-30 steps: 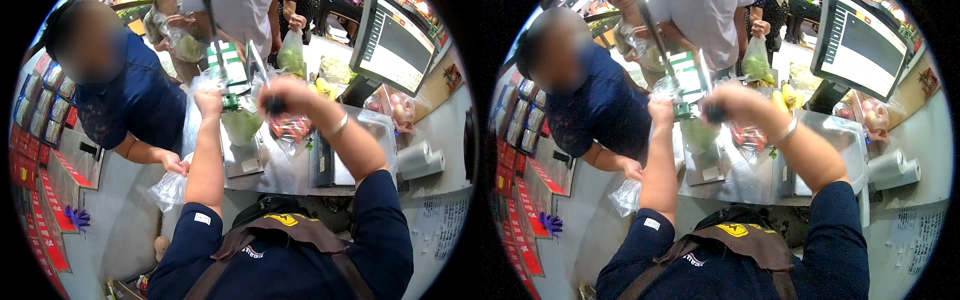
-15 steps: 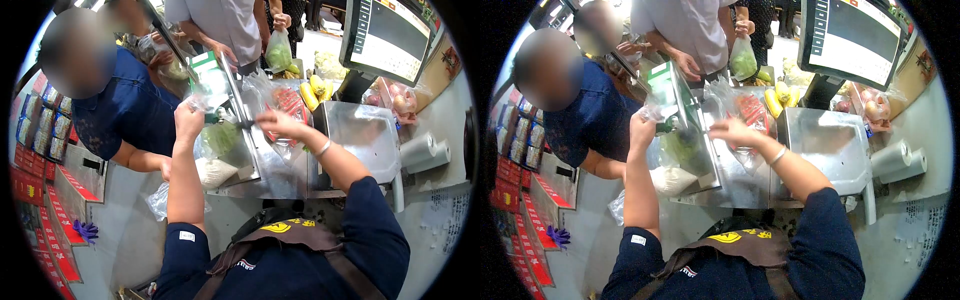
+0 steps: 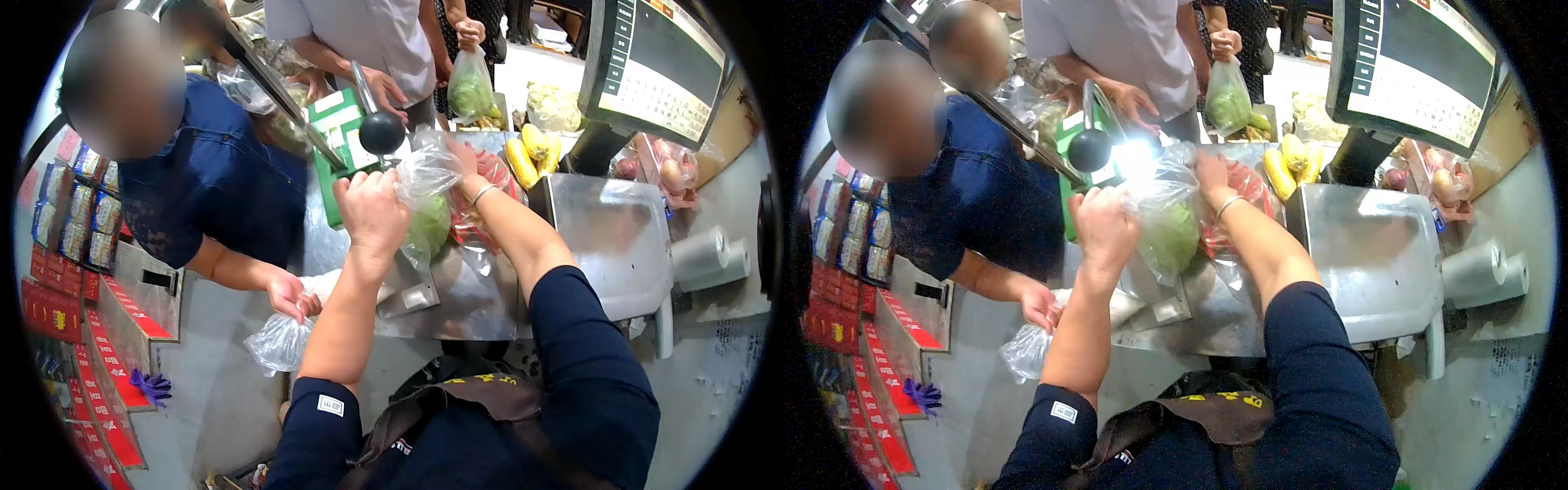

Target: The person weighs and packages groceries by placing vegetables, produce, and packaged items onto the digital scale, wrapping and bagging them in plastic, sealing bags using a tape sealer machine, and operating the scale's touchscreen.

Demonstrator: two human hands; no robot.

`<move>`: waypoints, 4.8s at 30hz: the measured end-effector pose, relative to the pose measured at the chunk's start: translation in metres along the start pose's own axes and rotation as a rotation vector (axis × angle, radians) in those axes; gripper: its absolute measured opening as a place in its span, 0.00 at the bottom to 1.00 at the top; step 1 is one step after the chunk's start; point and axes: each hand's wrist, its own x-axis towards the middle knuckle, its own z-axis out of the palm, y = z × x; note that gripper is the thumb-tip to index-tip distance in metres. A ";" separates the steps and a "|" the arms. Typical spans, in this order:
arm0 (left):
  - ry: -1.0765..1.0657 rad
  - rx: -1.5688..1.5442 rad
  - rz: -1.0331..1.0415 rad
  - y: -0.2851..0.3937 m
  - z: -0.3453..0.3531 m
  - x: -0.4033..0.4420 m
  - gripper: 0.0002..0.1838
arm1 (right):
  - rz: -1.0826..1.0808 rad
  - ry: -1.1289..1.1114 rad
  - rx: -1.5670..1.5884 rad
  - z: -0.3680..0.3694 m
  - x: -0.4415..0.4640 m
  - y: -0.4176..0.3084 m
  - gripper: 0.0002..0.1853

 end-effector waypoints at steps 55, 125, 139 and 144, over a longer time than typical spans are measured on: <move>-1.092 -1.878 -0.668 0.313 -0.012 -0.068 0.49 | 0.652 0.801 1.546 -0.494 -0.124 0.000 0.15; -0.326 -0.667 -0.082 0.319 0.019 -0.089 0.47 | 0.917 0.672 0.854 -0.481 -0.222 0.087 0.20; 0.067 -0.812 -0.521 0.198 0.018 -0.105 0.23 | 0.682 0.556 0.446 -0.528 -0.205 0.145 0.11; 0.071 -0.843 -0.670 0.189 0.027 -0.129 0.18 | 0.385 0.555 0.307 -0.535 -0.138 0.124 0.09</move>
